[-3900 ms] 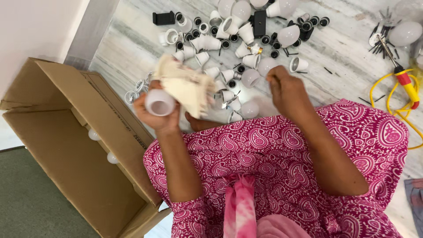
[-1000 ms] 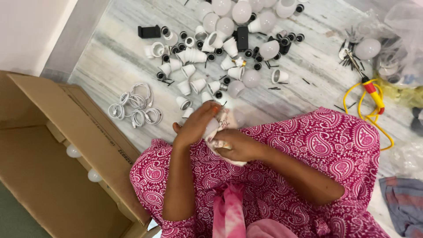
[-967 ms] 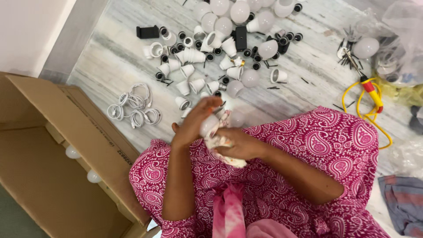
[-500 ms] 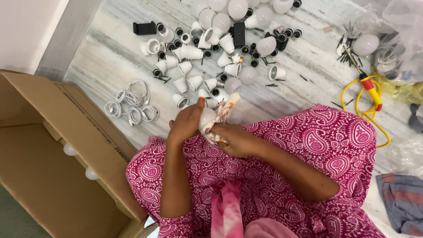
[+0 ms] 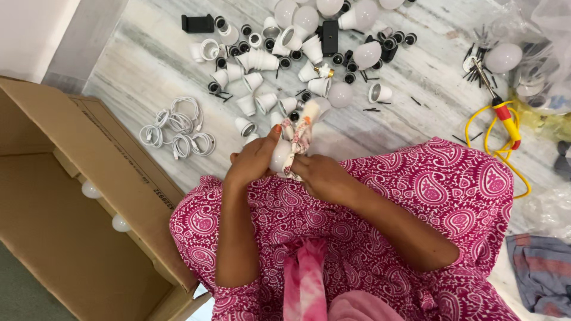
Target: The person sits on the floor and assembles light bulbs by inserting white wires into sockets and screwing in bulbs. They then wipe the bulbs with a cloth and place them into a cardboard box.
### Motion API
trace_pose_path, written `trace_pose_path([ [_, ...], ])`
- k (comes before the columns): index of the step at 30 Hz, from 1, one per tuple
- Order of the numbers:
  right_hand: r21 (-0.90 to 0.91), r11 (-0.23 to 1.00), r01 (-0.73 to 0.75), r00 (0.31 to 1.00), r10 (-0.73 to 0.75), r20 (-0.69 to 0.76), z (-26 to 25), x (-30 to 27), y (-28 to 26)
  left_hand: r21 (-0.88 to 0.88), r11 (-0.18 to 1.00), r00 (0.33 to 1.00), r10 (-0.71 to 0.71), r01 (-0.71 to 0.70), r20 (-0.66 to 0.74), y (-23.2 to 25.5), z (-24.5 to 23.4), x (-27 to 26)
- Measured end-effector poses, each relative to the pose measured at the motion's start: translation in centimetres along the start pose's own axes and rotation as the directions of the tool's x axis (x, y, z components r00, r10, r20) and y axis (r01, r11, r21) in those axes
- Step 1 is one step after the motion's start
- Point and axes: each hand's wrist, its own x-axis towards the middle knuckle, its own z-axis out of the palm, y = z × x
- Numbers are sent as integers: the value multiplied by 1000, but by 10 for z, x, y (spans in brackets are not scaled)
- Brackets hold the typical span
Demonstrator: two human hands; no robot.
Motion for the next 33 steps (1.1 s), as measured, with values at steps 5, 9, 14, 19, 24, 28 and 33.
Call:
trace_pose_path([
  [5,323,945,46,998,-27,-62,9,-4,6,-326,796,850,524,-511,-52,-3,8,9],
  [9,709,706,-3,1000,-12,16,8,-7,12,-535,533,639,769,-656,-18,-3,2,5],
  [14,981,166,-96,991,-79,110,-1,-12,20,-536,464,557,830,-706,-15,0,-1,-11],
  [19,978,-5,-208,903,382,194,-20,-4,29,-620,626,853,503,-472,-141,-7,-4,-10],
  [24,987,-144,-64,910,398,117,-35,-1,38,-849,417,918,354,-325,-178,-7,-4,6],
  [28,978,-206,18,839,535,97,-42,-6,44,-912,284,925,323,-297,-200,-18,-2,17],
  [33,985,-77,156,775,628,-74,-46,-15,47,-863,8,786,417,-505,-456,-32,6,49],
])
